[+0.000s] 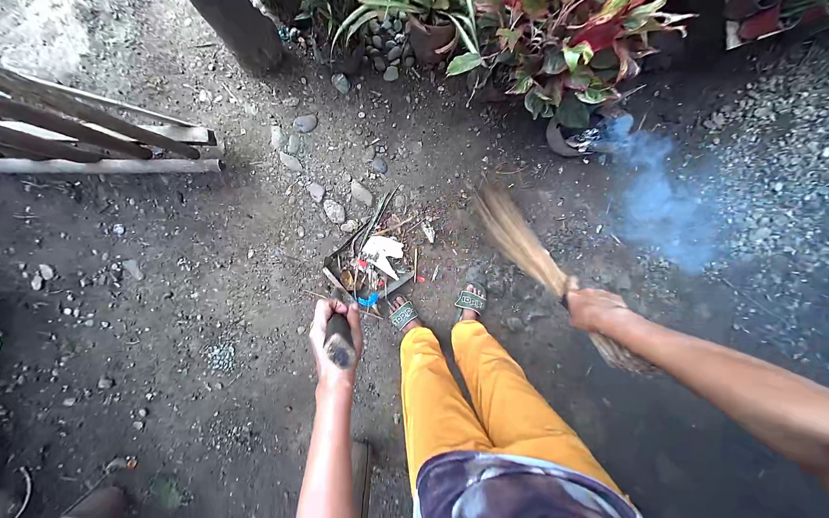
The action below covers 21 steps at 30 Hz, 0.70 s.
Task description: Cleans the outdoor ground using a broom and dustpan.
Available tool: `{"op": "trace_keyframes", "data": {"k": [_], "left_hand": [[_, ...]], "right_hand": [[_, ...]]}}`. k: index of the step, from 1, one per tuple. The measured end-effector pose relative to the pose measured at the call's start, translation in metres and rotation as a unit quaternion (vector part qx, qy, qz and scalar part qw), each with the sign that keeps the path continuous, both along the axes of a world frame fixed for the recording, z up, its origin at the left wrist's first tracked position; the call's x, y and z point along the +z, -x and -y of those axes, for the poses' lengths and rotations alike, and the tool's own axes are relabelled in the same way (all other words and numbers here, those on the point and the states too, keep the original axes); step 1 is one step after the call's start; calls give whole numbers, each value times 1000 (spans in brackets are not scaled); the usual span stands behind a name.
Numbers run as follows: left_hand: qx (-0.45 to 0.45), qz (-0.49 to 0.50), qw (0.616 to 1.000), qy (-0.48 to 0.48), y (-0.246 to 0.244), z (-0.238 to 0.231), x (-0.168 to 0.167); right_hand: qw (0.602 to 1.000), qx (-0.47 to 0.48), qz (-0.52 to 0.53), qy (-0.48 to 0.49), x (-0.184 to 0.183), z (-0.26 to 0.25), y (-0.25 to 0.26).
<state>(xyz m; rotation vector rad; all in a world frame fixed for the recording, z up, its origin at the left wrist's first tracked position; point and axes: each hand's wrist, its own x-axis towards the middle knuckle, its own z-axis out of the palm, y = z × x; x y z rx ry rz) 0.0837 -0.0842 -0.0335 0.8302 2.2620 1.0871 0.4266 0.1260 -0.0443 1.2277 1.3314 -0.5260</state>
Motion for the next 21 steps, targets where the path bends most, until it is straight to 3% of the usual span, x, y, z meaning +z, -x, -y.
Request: {"op": "trace_keyframes", "data": {"k": [4,7,12,16,18,21], "left_hand": [[42,43,997,39,-7,-33,-19],[61,66,995,50,-3,-50,-26],[35,95,995,-1,22,-34,-40],[-27,130,991,-32,22,-5,-51],[-30,133,990,-39,13,-2,-51],[-21,112,992,-46,2,-3,-50]], "right_hand": [[993,8,-60,105,0,67,42],[983,-15,-83,161,16,89,43],[985,-62,-102,126,92,42,1],[993,37,-73,89,145,-9,12],[992,84,-82,54,138,-27,36],[987,127,-98,4,89,-43,81]]}}
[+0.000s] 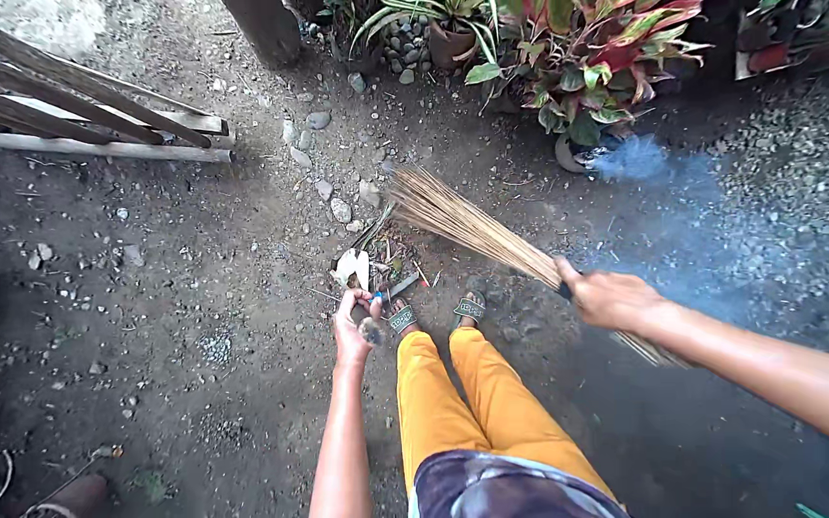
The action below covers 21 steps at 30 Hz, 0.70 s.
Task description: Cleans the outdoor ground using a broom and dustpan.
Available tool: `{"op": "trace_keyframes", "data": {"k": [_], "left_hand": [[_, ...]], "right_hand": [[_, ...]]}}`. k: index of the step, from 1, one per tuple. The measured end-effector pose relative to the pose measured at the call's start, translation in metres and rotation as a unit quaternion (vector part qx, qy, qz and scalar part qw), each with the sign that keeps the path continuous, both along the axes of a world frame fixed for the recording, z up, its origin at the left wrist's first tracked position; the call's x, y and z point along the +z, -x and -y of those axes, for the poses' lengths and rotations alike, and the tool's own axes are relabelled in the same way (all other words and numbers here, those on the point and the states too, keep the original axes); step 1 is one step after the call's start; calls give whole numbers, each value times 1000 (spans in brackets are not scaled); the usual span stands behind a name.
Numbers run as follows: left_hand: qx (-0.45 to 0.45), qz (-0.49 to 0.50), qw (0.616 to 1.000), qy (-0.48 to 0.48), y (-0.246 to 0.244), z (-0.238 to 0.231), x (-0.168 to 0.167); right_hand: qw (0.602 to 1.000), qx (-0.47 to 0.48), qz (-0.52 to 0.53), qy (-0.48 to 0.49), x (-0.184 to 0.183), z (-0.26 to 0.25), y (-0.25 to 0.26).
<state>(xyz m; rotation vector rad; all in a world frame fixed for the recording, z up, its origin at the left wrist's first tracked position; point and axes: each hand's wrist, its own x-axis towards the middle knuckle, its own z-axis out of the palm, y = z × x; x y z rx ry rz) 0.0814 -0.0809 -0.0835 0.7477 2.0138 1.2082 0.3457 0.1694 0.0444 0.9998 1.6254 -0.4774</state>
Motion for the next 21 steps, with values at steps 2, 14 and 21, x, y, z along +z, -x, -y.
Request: {"op": "trace_keyframes", "data": {"k": [2,14,21], "left_hand": [[14,-21,1000,-3,-2,0,0],[48,-64,996,41,18,32,45],[50,-78,994,51,14,59,27]], "right_hand": [[1000,12,-8,-19,-45,0,21],[986,-36,27,163,-10,90,-32],[989,-120,64,65,32,40,-76]]}}
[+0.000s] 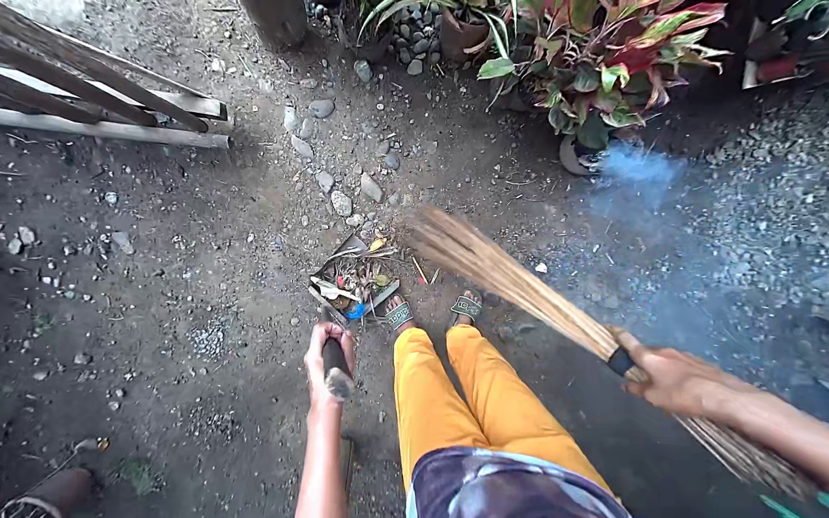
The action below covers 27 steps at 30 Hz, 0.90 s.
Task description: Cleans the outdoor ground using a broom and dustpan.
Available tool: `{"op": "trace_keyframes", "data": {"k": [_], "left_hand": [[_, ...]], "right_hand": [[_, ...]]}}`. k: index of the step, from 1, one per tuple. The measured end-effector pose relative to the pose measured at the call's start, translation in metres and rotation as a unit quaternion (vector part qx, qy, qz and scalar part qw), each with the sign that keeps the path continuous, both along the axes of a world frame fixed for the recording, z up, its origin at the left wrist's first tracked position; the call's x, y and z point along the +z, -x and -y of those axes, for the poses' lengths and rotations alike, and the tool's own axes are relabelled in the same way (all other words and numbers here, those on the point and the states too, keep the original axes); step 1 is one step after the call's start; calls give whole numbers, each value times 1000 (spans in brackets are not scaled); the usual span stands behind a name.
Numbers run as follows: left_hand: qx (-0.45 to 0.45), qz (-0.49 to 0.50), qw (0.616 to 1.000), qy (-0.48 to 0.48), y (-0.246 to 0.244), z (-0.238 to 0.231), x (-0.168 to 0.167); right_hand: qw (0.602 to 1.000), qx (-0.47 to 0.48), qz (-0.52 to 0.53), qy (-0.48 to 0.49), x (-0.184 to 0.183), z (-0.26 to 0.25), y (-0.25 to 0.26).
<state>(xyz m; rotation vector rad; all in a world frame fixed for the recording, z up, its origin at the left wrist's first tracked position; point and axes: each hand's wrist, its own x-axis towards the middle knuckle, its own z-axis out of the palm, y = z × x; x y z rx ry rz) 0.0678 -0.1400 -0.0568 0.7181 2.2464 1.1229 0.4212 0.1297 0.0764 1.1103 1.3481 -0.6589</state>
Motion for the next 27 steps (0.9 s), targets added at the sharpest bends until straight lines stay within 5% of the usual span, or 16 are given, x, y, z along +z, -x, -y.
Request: {"op": "trace_keyframes", "data": {"k": [5,9,14,21,27], "left_hand": [[32,7,999,5,-6,-15,-7],[30,30,999,26,4,-36,-9],[28,60,996,67,20,-53,-12],[-13,55,998,12,13,-23,-14],[14,34,999,-24,4,-15,-18]], "right_hand": [[998,21,32,-44,-65,2,45],[998,47,-3,35,-95,55,89],[989,69,-56,122,-66,91,98],[994,65,-12,87,26,32,67],[992,108,-54,-30,-30,11,113]]}}
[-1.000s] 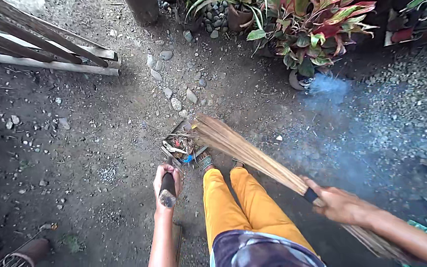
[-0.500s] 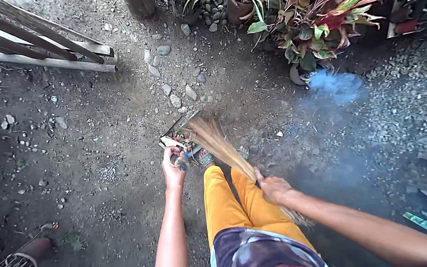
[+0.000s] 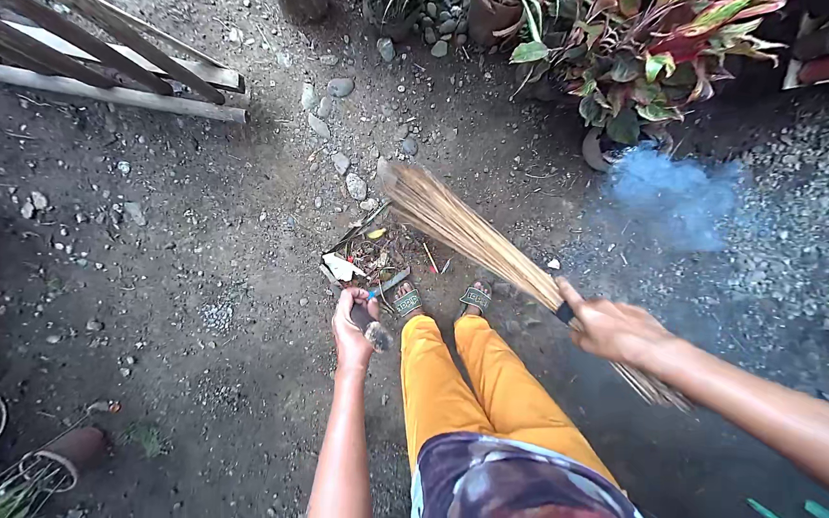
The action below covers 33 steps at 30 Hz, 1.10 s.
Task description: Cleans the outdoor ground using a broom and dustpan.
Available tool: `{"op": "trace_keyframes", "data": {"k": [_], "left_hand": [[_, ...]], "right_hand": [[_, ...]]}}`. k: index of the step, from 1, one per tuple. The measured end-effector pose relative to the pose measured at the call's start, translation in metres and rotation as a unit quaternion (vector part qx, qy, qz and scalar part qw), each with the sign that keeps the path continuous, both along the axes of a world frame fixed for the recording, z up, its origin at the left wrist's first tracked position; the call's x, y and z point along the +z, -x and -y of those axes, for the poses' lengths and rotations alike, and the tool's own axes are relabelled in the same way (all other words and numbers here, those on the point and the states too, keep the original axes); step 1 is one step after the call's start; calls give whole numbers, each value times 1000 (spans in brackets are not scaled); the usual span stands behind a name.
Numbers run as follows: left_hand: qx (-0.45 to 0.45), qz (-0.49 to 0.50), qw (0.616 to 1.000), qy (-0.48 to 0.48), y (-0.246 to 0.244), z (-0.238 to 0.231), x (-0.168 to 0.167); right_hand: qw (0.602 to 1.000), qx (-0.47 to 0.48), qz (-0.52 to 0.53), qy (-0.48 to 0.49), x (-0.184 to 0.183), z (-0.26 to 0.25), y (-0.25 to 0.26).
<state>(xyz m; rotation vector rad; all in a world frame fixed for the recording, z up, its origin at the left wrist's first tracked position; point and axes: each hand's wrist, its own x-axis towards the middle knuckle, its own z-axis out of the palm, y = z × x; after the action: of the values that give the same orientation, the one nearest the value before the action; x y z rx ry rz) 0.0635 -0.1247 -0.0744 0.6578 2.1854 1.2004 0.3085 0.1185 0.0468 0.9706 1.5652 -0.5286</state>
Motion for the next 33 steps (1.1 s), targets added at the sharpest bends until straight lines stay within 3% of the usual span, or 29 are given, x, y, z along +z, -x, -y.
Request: {"op": "trace_keyframes", "data": {"k": [5,8,12,16,22,26,29,33], "left_hand": [[-3,7,1000,0,0,5,-4],[2,-5,1000,-19,0,14,-6],[23,-3,999,-31,2,28,-1],[9,-2,1000,-20,16,59,21],[37,-34,997,-57,24,112,56],[104,-38,993,-46,26,130,61],[135,-60,989,-3,24,129,48],[151,-64,986,33,12,108,25]], "right_hand": [[998,56,-6,-28,-87,5,44],[997,77,8,8,-95,31,35],[995,62,27,71,-64,79,-12],[987,56,48,139,-25,104,-23],[988,55,35,139,39,69,-32],[989,100,0,107,65,25,-5],[985,163,-49,41,43,9,40],[967,207,-128,-75,-41,13,92]]}}
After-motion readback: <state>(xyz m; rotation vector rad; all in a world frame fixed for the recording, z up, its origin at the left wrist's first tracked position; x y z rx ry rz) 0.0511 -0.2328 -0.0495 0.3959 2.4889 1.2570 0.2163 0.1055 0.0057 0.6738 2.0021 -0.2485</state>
